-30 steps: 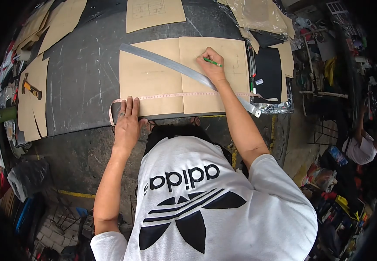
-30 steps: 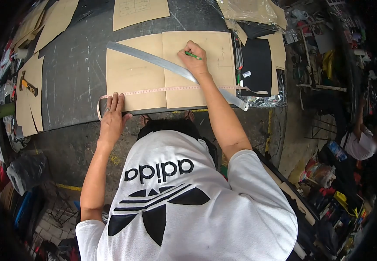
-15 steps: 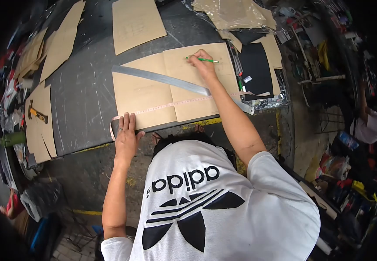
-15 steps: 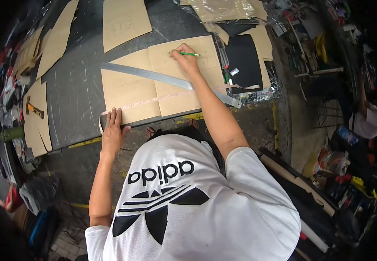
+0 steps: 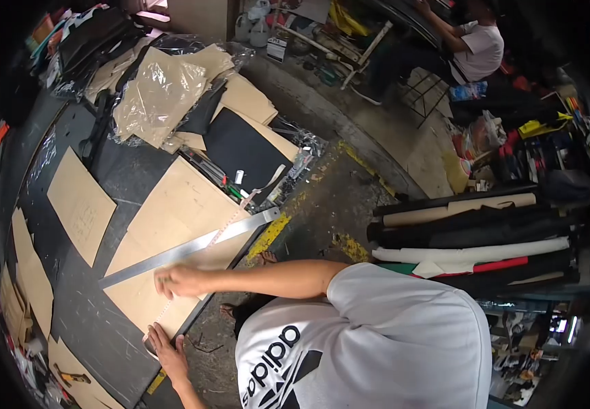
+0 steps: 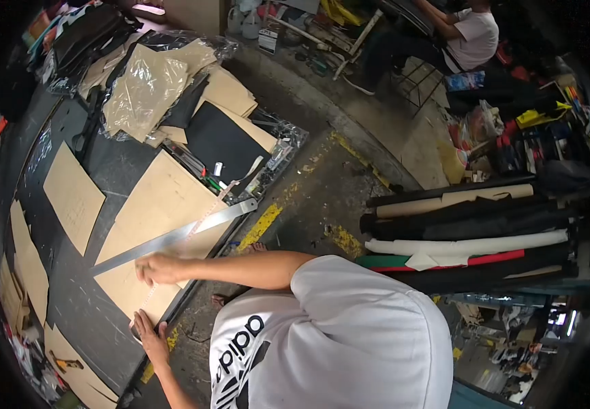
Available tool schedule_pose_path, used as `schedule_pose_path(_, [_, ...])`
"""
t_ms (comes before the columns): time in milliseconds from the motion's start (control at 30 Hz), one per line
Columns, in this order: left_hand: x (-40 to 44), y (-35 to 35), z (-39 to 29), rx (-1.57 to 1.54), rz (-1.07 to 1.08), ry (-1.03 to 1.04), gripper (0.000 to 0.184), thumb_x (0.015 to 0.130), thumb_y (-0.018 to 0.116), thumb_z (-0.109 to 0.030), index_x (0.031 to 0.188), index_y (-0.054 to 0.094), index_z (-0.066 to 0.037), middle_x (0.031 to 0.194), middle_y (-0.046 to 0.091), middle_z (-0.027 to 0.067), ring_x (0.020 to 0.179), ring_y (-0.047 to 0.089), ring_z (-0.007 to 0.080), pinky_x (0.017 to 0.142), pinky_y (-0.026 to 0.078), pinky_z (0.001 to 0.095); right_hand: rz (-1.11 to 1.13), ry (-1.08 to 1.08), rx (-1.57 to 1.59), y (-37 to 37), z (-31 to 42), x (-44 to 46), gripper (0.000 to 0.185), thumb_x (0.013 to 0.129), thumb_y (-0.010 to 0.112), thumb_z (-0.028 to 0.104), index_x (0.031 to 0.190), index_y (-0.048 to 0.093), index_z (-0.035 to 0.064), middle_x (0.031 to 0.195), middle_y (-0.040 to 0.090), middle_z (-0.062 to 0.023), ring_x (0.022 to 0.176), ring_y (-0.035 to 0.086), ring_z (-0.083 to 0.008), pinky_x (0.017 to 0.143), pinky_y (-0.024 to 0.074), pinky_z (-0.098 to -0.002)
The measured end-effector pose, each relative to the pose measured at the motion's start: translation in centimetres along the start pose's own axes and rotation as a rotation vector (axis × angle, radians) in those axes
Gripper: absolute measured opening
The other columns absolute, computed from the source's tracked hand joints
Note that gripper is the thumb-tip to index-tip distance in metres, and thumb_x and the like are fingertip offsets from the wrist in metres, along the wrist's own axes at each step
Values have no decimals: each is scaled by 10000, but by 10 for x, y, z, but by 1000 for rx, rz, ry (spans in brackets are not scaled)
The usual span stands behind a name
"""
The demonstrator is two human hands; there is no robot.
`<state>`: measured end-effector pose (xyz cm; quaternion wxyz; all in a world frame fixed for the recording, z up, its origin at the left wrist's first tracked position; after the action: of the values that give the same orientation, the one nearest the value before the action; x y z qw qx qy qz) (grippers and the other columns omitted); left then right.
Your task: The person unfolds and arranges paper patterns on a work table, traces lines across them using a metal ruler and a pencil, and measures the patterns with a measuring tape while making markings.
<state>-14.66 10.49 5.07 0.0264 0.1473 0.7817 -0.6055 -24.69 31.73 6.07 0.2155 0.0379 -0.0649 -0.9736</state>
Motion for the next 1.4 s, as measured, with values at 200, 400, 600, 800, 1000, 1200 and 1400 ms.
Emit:
schedule_pose_path(200, [10,0,-2,35,-33,88,814,899,752,-270,1568,353,-32,1598,366,255,1473,357,425,1210,306,464,532,162,-331,79,-27,-89,192,937,615,217,972,668,36,781,710,-74,713,676,-200,684,544,-390])
schedule_pose_path(400, [0,-20,-1,47,-117,145,720,889,762,-340,1447,480,17,1495,506,242,1373,487,415,1142,389,470,670,295,-455,91,-159,-141,402,883,735,383,996,678,2,921,722,-152,872,675,-279,767,532,-438])
schedule_pose_path(600, [2,-30,-2,97,-205,291,684,857,785,-358,1359,541,38,1399,580,236,1213,591,407,1041,467,460,-25,644,-842,26,-225,-205,366,870,693,405,1052,738,90,949,736,-182,914,719,-329,809,541,-447])
schedule_pose_path(800, [6,-29,0,157,-181,429,638,808,825,-338,1268,582,31,1242,641,191,1066,668,353,912,529,424,-273,1172,-671,39,-279,-362,340,784,724,322,957,770,33,939,742,-234,910,737,-380,804,560,-474])
schedule_pose_path(1000, [9,-25,1,185,-114,408,641,801,829,-342,1263,582,28,1223,640,174,1023,685,325,889,536,408,-479,1285,-613,55,-301,-456,349,762,693,238,974,750,-34,923,735,-260,882,732,-395,790,561,-492])
schedule_pose_path(1200, [7,-28,-3,239,-133,398,654,799,831,-333,1275,576,35,1233,634,176,1057,674,323,905,532,404,-333,1126,-704,46,-297,-371,355,826,689,284,998,749,-21,911,730,-264,873,733,-390,766,551,-494])
schedule_pose_path(1400, [8,-34,-7,194,-131,418,684,798,833,-317,1309,559,47,1299,625,210,1117,655,352,951,520,407,-172,751,-604,68,-147,-198,417,1037,479,397,1094,718,60,745,687,-134,729,690,-254,712,540,-411])
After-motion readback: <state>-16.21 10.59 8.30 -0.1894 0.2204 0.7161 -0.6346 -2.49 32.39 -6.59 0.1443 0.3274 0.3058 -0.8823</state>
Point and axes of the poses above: each hand's wrist, its own x-axis towards the middle knuckle, its own y-axis out of the palm, z = x × y, the point moved 10 cm from there along x, towards the middle knuckle
